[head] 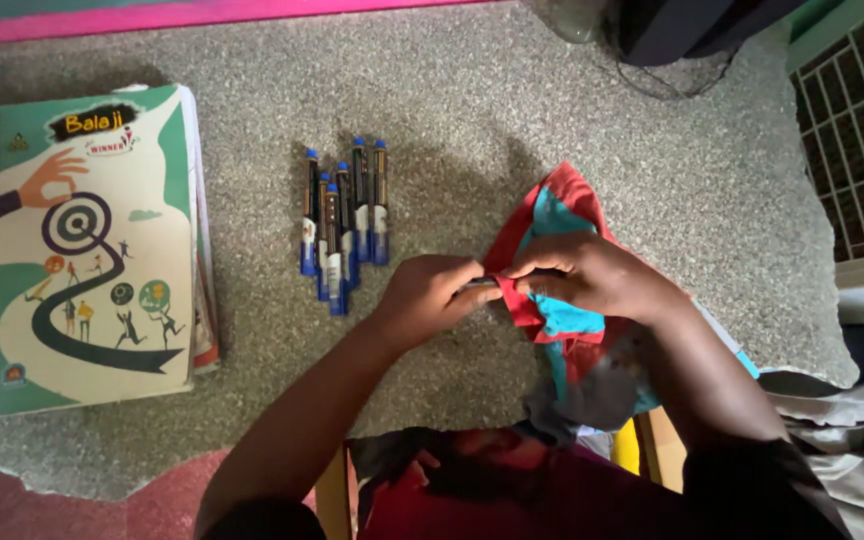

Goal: The person wipes several blue-capped markers with a multicolored cloth on a countertop. The person removes the markers from a glass jar, wipes each one individually, and places them back into the jar.

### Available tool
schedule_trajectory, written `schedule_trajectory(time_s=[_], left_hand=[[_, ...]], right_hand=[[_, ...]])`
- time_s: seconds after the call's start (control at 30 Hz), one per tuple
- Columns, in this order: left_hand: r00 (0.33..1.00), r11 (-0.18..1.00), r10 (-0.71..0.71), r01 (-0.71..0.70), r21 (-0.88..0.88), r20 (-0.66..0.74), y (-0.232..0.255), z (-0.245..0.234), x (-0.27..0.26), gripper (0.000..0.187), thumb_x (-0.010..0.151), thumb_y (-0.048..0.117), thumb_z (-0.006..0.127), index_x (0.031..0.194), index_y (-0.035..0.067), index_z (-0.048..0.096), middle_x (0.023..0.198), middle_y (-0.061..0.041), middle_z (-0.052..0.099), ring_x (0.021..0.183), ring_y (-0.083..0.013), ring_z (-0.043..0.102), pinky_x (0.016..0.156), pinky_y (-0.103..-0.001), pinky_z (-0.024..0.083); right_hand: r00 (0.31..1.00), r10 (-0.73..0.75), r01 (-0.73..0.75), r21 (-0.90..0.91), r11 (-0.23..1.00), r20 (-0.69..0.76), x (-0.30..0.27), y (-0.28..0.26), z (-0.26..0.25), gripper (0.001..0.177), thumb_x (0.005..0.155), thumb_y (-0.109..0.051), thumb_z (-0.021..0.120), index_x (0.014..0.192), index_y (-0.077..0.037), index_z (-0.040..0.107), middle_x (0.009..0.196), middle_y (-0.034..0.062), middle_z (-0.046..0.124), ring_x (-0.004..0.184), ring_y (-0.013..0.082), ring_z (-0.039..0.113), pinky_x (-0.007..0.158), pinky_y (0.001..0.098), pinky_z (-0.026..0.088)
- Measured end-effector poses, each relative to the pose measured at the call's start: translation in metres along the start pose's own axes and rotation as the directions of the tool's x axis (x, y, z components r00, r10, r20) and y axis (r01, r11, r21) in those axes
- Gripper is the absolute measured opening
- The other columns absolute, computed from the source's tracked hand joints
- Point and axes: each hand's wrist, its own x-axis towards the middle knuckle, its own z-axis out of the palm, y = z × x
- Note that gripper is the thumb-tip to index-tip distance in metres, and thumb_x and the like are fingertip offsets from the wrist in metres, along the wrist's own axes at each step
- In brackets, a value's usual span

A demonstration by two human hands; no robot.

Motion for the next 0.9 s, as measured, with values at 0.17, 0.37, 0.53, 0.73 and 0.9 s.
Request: schedule_trajectory(time_s=[0.17, 0.37, 0.53, 0.73, 0.9], left_hand=[[0.999, 0.999, 0.008, -0.01, -0.044, -0.045, 0.004, -0.013, 0.006, 0.028, 0.093, 0.036, 0.076, 0.096, 0.008, 0.071, 0.08, -0.01, 0.068, 0.071, -0.03, 0.068, 0.063, -0.042, 0.052], [0.996, 1.0, 0.018, -0.017, 0.016, -0.084, 0.005, -0.019, 0.001, 0.027, 0.093, 0.032, 0.078, 0.094, 0.006, 0.07, 0.078, -0.011, 0.067, 0.07, -0.0311, 0.066, 0.063, -0.043, 0.05], [0.996, 1.0, 0.003, -0.005, -0.016, -0.089, 0.002, -0.016, -0.001, 0.027, 0.093, 0.031, 0.078, 0.095, 0.006, 0.069, 0.077, -0.011, 0.066, 0.07, -0.0313, 0.066, 0.063, -0.043, 0.05], [1.0, 0.996, -0.011, 0.011, -0.084, -0.007, 0.003, -0.01, -0.001, 0.029, 0.095, 0.034, 0.075, 0.096, 0.006, 0.068, 0.079, -0.011, 0.067, 0.07, -0.0303, 0.067, 0.063, -0.042, 0.051], [0.995, 0.999, 0.006, -0.001, -0.051, 0.097, 0.004, -0.008, 0.0, 0.032, 0.095, 0.04, 0.072, 0.094, 0.008, 0.071, 0.08, -0.01, 0.068, 0.074, -0.0309, 0.067, 0.066, -0.044, 0.05]], right_hand=[[0.981, 0.185, -0.189, 0.071, 0.979, 0.059, -0.014, 0.006, -0.025, 0.031, 0.087, -0.013, 0.075, 0.118, -0.007, 0.073, 0.102, 0.0049, 0.079, 0.088, 0.0168, 0.078, 0.078, 0.0322, 0.062], [0.957, 0.289, -0.289, 0.068, 0.955, 0.013, -0.018, 0.017, -0.03, 0.03, 0.084, -0.016, 0.078, 0.114, -0.01, 0.077, 0.099, 0.0038, 0.082, 0.081, 0.015, 0.078, 0.073, 0.0298, 0.064], [0.985, 0.171, -0.17, 0.033, 0.985, -0.009, -0.016, 0.021, -0.027, 0.03, 0.083, -0.017, 0.081, 0.11, -0.006, 0.076, 0.092, 0.0053, 0.077, 0.08, 0.0157, 0.071, 0.071, 0.032, 0.056], [0.993, 0.115, -0.117, 0.052, 0.992, 0.038, -0.013, 0.016, -0.015, 0.025, 0.086, -0.018, 0.081, 0.107, -0.006, 0.074, 0.092, 0.0055, 0.073, 0.08, 0.0163, 0.069, 0.068, 0.0319, 0.054], [0.999, 0.009, -0.015, 0.127, 0.992, 0.049, -0.003, 0.009, 0.002, 0.027, 0.091, -0.017, 0.076, 0.114, -0.005, 0.071, 0.103, 0.0066, 0.077, 0.093, 0.0156, 0.074, 0.078, 0.0315, 0.057]])
